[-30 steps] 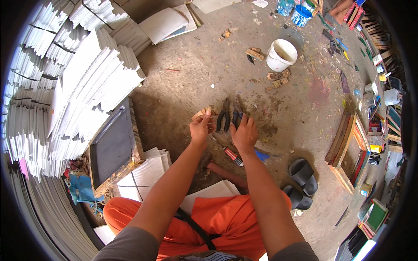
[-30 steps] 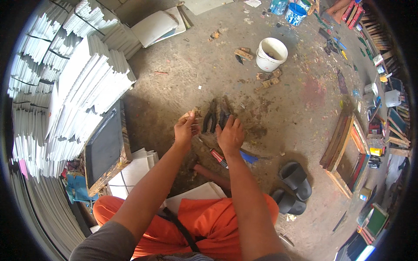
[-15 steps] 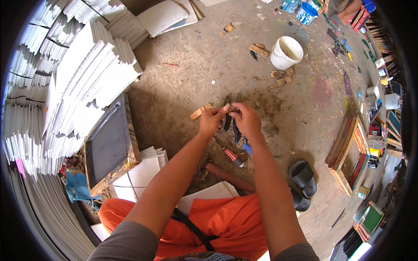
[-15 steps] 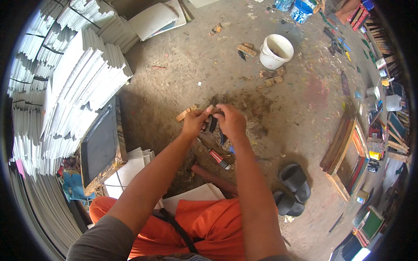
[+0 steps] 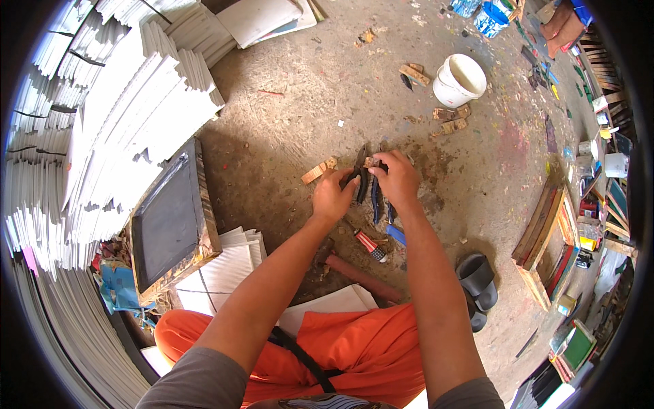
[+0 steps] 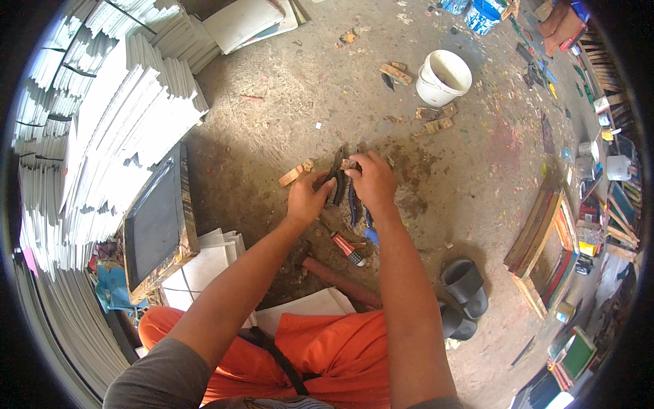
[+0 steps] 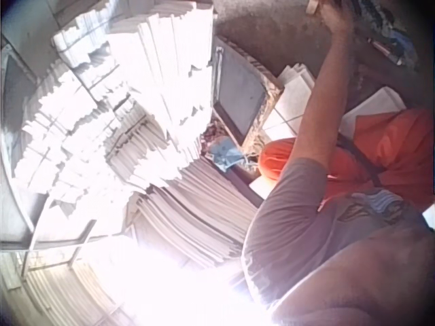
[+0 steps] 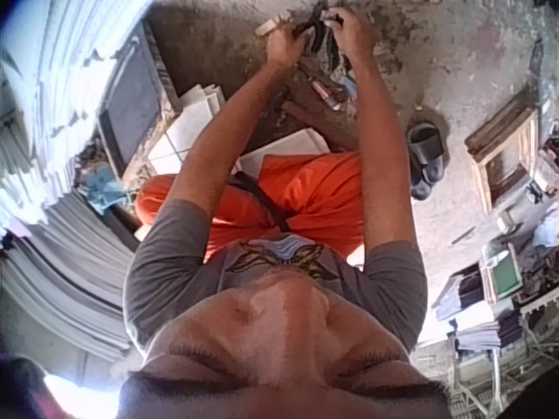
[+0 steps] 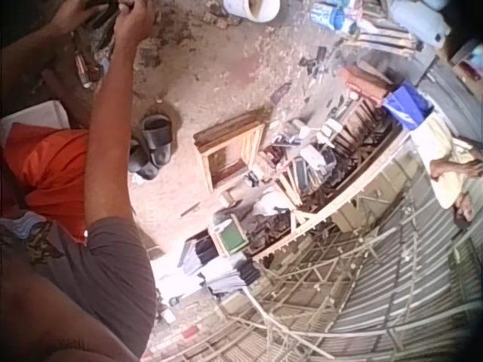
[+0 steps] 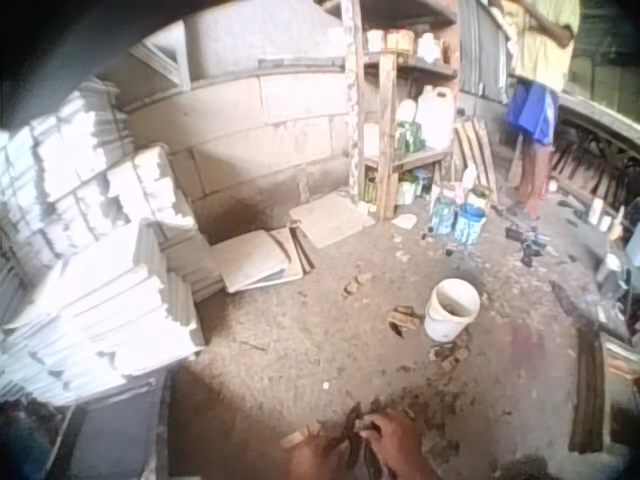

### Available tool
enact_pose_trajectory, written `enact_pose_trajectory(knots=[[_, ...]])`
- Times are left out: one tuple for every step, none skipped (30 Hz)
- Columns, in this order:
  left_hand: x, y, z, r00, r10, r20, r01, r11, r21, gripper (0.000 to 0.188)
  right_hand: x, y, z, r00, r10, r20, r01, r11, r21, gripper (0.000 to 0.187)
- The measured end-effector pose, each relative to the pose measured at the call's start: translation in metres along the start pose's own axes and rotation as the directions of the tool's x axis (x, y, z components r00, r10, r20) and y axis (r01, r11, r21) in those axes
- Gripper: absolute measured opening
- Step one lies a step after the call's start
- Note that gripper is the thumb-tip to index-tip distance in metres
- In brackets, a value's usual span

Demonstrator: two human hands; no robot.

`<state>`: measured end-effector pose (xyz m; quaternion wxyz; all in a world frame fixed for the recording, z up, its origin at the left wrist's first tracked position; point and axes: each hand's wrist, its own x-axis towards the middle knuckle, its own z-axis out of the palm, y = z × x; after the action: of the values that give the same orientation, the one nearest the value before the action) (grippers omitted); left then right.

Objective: The person sits on the floor and uses a hammer and a small wooden block to tap and adjust a wooden frame. They then use pliers to pull out a small piece of wood from the frame and place it on the floor. Finally, they pick up a stack of white rectangular boards and place them on the frame.

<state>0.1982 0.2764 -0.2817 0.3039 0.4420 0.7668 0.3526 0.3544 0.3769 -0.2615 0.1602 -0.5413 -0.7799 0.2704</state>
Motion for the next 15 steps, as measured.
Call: enact_pose_trajectory(knots=[[0.000,-0.001,0.000,1.000,0.008,-0.003,-0.008,1.000,-0.008,0.036,0.001,-0.001,0.001,1.000,0.002,-0.003,-0.002,1.000,-0.007,0.032],[-0.001,-0.002,-0.001,1.000,0.009,-0.008,-0.009,1.000,-0.013,0.036,0.001,-0.001,0.001,1.000,0.004,-0.006,-0.004,1.000,-0.015,0.032],[-0.002,-0.003,-0.002,1.000,0.010,-0.012,-0.010,1.000,-0.018,0.036,0.000,-0.001,0.002,1.000,0.001,-0.008,-0.001,1.000,-0.013,0.031],[-0.003,-0.005,-0.003,1.000,0.013,-0.019,-0.013,1.000,-0.023,0.035,0.001,-0.001,0.002,1.000,-0.004,-0.012,0.004,1.000,-0.012,0.031],[-0.005,-0.008,-0.004,1.000,0.006,-0.027,-0.007,1.000,-0.020,0.035,0.001,-0.001,0.002,1.000,-0.010,-0.017,0.009,1.000,-0.011,0.031],[-0.007,-0.011,-0.005,0.999,-0.001,-0.036,0.000,1.000,-0.019,0.035,0.001,-0.002,0.002,1.000,-0.013,-0.010,0.013,1.000,-0.021,0.031],[-0.009,-0.010,-0.008,0.999,-0.007,-0.044,0.006,1.000,-0.016,0.035,0.000,-0.001,0.002,1.000,-0.016,-0.005,0.016,0.999,-0.030,0.031],[-0.011,-0.010,-0.011,0.999,-0.015,-0.036,0.014,1.000,-0.021,0.035,0.000,-0.001,0.002,1.000,-0.018,0.000,0.018,0.999,-0.040,0.031],[-0.013,-0.009,-0.014,0.999,-0.023,-0.029,0.022,0.999,-0.026,0.035,0.000,0.000,0.003,1.000,-0.018,-0.009,0.017,0.998,-0.052,0.032],[-0.016,-0.009,-0.018,0.999,-0.032,-0.021,0.032,0.999,-0.031,0.035,0.000,0.000,0.004,1.000,-0.017,-0.017,0.016,0.998,-0.064,0.033],[-0.019,-0.010,-0.020,0.999,-0.024,-0.032,0.023,0.999,-0.035,0.035,-0.001,0.000,0.005,1.000,-0.016,-0.024,0.014,0.997,-0.077,0.034],[-0.021,-0.010,-0.022,0.999,-0.015,-0.043,0.013,0.999,-0.039,0.035,-0.002,0.001,0.005,1.000,-0.009,-0.019,0.007,0.997,-0.079,0.036],[-0.025,-0.014,-0.023,0.998,-0.010,-0.057,0.008,0.999,-0.044,0.035,-0.003,-0.002,0.005,1.000,-0.004,-0.010,0.004,0.997,-0.082,0.039],[-0.026,-0.018,-0.025,0.998,-0.030,-0.054,0.027,0.998,-0.057,0.035,-0.004,-0.005,0.004,1.000,0.000,-0.001,0.000,0.996,-0.085,0.042],[-0.025,-0.022,-0.027,0.997,-0.051,-0.051,0.047,0.996,-0.071,0.036,-0.004,-0.007,0.002,0.993,-0.062,-0.096,0.056,0.996,-0.064,0.043]])
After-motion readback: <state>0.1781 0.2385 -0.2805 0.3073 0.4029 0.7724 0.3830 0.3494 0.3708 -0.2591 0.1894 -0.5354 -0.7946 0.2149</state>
